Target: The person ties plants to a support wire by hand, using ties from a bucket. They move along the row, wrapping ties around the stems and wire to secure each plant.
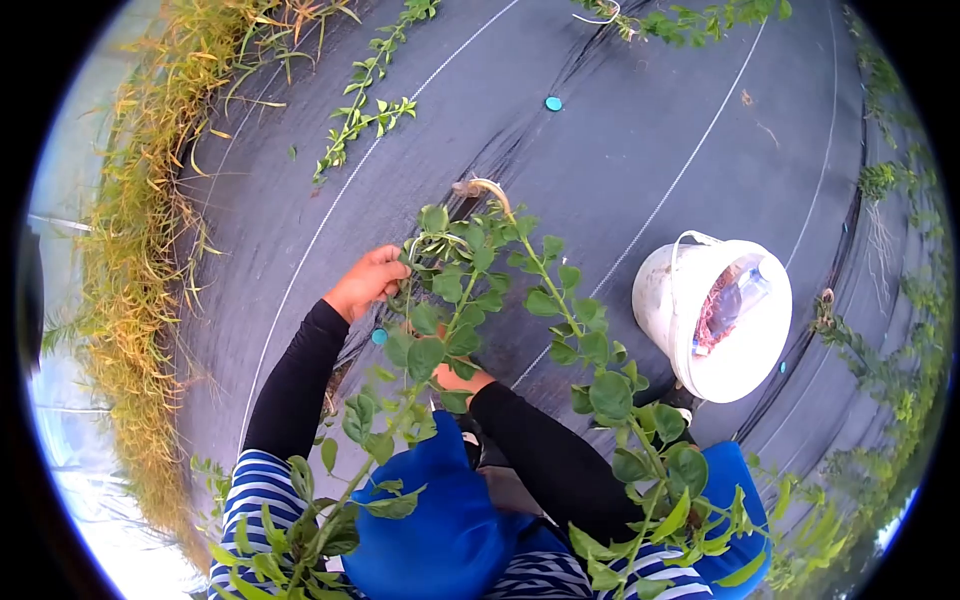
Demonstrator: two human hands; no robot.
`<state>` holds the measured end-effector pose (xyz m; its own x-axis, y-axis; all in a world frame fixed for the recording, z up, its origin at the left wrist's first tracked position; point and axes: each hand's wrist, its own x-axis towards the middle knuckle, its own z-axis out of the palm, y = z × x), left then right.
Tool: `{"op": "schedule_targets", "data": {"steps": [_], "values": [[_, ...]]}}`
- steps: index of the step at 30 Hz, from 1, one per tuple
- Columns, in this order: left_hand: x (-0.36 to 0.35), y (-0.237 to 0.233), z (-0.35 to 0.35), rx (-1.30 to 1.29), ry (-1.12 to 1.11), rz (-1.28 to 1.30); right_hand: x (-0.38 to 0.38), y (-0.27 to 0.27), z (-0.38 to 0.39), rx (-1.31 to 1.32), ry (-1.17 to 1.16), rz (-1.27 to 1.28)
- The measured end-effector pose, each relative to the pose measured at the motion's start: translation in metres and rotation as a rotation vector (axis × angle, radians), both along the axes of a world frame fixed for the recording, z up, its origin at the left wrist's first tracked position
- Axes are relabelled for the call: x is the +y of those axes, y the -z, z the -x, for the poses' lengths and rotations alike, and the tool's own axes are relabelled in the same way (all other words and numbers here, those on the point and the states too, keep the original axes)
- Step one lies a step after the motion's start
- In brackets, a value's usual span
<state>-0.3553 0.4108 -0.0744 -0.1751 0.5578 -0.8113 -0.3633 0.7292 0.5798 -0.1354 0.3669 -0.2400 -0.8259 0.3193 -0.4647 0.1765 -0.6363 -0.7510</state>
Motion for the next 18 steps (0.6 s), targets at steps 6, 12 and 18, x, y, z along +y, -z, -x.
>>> {"op": "schedule_targets", "data": {"steps": [6, 12, 18], "values": [[0.001, -0.005, 0.004, -0.251, -0.142, 0.045, 0.048, -0.106, 0.001, 0.012, -0.095, -0.272], [0.002, -0.008, -0.003, -0.120, -0.125, 0.021, 0.045, -0.085, -0.007, -0.057, -0.332, -0.498], [0.000, -0.001, 0.004, -0.075, -0.054, 0.018, 0.059, -0.121, -0.008, -0.046, -0.263, -0.426]]}}
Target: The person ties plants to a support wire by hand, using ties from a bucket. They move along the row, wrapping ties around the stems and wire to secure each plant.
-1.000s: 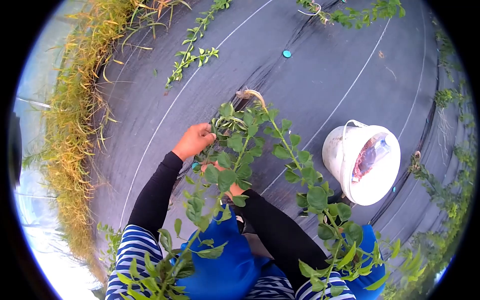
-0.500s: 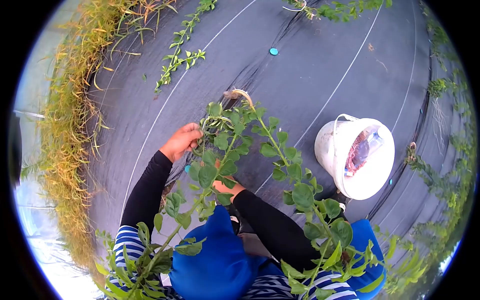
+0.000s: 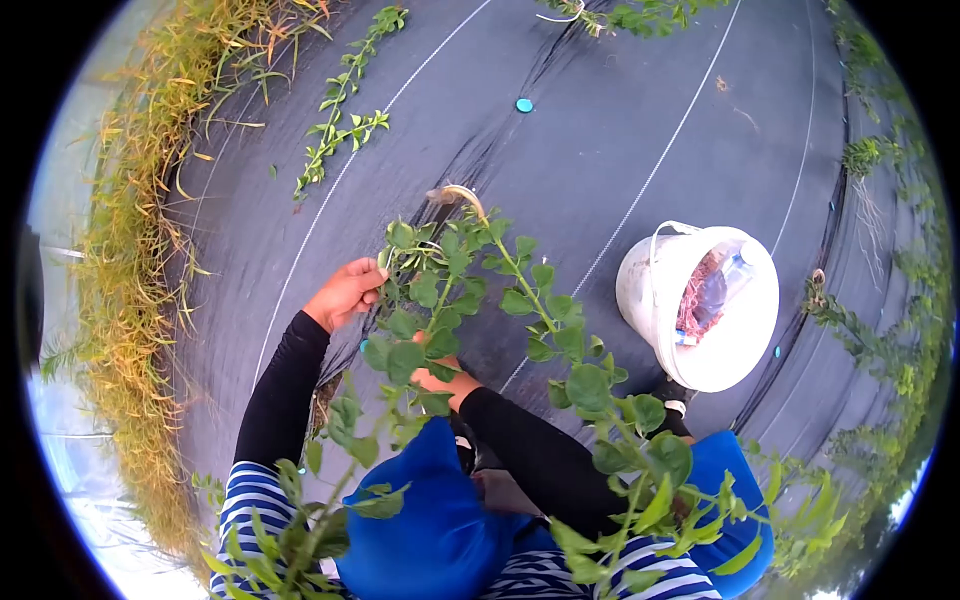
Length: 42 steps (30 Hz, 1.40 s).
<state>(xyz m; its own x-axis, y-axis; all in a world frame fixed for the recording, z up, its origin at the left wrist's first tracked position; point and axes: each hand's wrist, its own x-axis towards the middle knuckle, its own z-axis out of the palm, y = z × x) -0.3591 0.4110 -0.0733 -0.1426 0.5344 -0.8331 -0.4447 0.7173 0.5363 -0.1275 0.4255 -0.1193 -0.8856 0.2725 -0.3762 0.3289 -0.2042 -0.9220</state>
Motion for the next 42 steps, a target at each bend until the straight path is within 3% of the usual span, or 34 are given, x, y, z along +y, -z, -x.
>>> {"op": "schedule_targets", "data": {"steps": [2, 6, 8, 12, 14, 15, 18, 22, 24, 25, 26, 28, 29, 31, 32, 34, 35, 36, 38, 40, 42], "values": [[0.003, -0.001, -0.001, 0.028, 0.000, 0.004, 0.002, -0.008, 0.006, 0.136, 0.019, -0.286], [0.010, -0.002, 0.004, 0.143, -0.006, -0.020, 0.028, -0.056, 0.011, -0.063, -0.074, -0.131], [0.012, 0.003, 0.010, 0.153, 0.068, -0.029, 0.025, -0.054, 0.006, 0.054, 0.060, -0.162], [0.027, -0.027, 0.011, 0.067, -0.024, -0.077, 0.029, -0.056, 0.002, 0.162, 0.165, -0.270], [0.028, -0.038, 0.004, 0.100, 0.136, -0.058, 0.039, -0.060, 0.006, -0.035, -0.170, -0.170], [0.027, -0.044, -0.004, 0.064, 0.183, -0.036, 0.038, -0.059, 0.005, -0.028, -0.170, -0.169], [0.026, -0.059, -0.036, 0.075, 0.244, -0.001, 0.027, -0.050, -0.006, 0.148, 0.051, -0.100], [0.007, -0.031, -0.059, 0.057, 0.186, -0.117, 0.017, -0.017, -0.023, 0.312, 0.276, -0.032], [-0.005, -0.007, -0.070, 0.197, 0.212, -0.213, 0.023, 0.006, -0.026, 0.341, 0.036, -0.389], [-0.012, 0.000, -0.074, 0.335, 0.296, -0.421, 0.040, -0.013, -0.022, -0.054, -0.089, -0.014], [-0.019, 0.008, -0.078, 0.339, 0.294, -0.422, 0.040, -0.006, -0.021, -0.051, -0.091, -0.016], [-0.032, 0.025, -0.089, 0.101, 0.085, -0.268, 0.037, 0.016, -0.023, -0.325, 0.307, 0.144], [-0.037, 0.036, -0.094, 0.101, 0.087, -0.269, 0.042, 0.010, -0.023, -0.324, 0.310, 0.143], [-0.044, 0.058, -0.102, -0.172, -0.111, -0.377, 0.061, -0.013, -0.020, -0.323, 0.601, 0.572], [-0.045, 0.064, -0.105, -0.308, -0.212, -0.431, 0.066, -0.011, -0.020, -0.319, 0.599, 0.570], [-0.032, 0.069, -0.108, 0.051, 0.210, -0.188, 0.076, -0.011, -0.017, -0.253, 0.742, 0.623], [-0.030, 0.075, -0.115, -0.334, -0.166, -0.303, 0.082, -0.018, -0.016, -0.223, 0.744, 0.647], [-0.002, 0.042, -0.128, 0.129, 0.203, -0.302, 0.088, -0.023, -0.015, -0.168, 0.745, 0.659], [0.014, 0.042, -0.156, 0.585, 0.213, -0.306, 0.094, -0.023, -0.015, -0.023, 0.740, 0.673], [0.027, 0.018, -0.162, 0.465, 0.155, -0.316, 0.102, -0.012, -0.017, 0.100, 0.731, 0.682], [0.030, 0.028, -0.170, 0.667, 0.239, -0.291, 0.111, -0.005, -0.021, 0.176, 0.714, 0.681]]}}
